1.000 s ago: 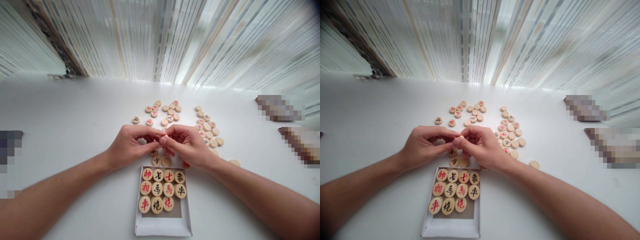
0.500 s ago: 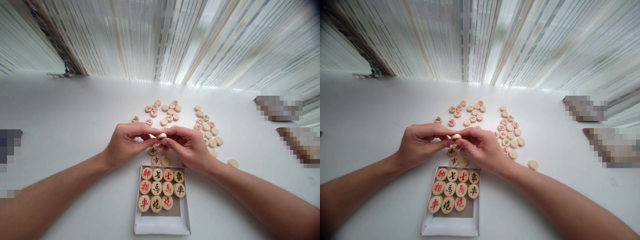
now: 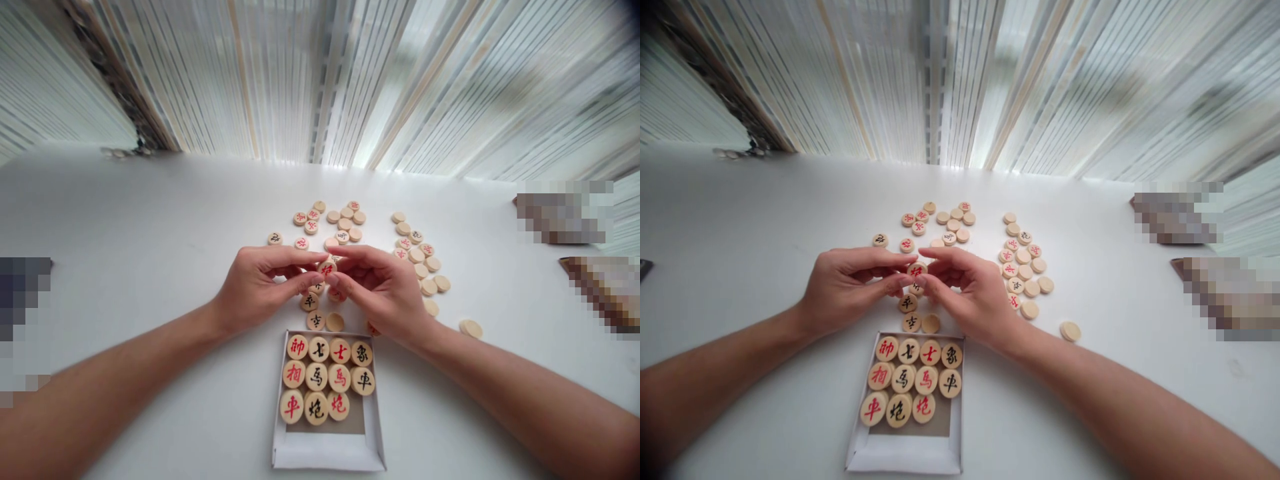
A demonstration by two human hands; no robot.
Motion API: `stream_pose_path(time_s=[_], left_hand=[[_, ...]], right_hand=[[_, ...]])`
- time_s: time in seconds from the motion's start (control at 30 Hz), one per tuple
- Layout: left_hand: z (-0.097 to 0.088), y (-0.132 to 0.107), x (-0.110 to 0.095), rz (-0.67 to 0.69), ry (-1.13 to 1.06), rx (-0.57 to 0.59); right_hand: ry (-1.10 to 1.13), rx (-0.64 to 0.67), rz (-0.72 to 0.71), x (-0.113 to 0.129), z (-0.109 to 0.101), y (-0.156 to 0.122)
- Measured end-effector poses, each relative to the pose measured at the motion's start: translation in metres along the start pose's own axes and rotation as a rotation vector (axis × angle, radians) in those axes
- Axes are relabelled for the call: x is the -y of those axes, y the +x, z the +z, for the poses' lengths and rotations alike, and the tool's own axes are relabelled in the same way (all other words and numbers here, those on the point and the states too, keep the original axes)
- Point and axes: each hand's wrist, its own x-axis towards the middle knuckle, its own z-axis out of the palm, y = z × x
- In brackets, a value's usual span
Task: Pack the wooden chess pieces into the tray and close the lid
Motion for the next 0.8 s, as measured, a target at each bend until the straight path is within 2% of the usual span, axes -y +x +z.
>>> stream_pose_path(time_s=[0.23, 0.4, 0.6, 0.8], left_hand=[[-0.0001, 0.0007, -0.0003, -0.123, -0.078, 0.004], [-0.0002, 0.0026, -0.0006, -0.185, -0.111, -0.007], [-0.0015, 0.0053, -0.0016, -0.185, -0.123, 0.052], [-0.0016, 0.0042, -0.0020, -0.176, -0.111, 0.032]], right_hand=[[0.011, -0.019, 0.077, 0.0050, 0.0000, 0.0016], [0.052, 0.019, 0.067, 0.0025, -0.0018, 0.0027], [-0.007, 0.016, 0.083, 0.0044, -0.0005, 0.0013], [-0.070, 0.055, 0.071, 0.0065, -0.0014, 0.0014]])
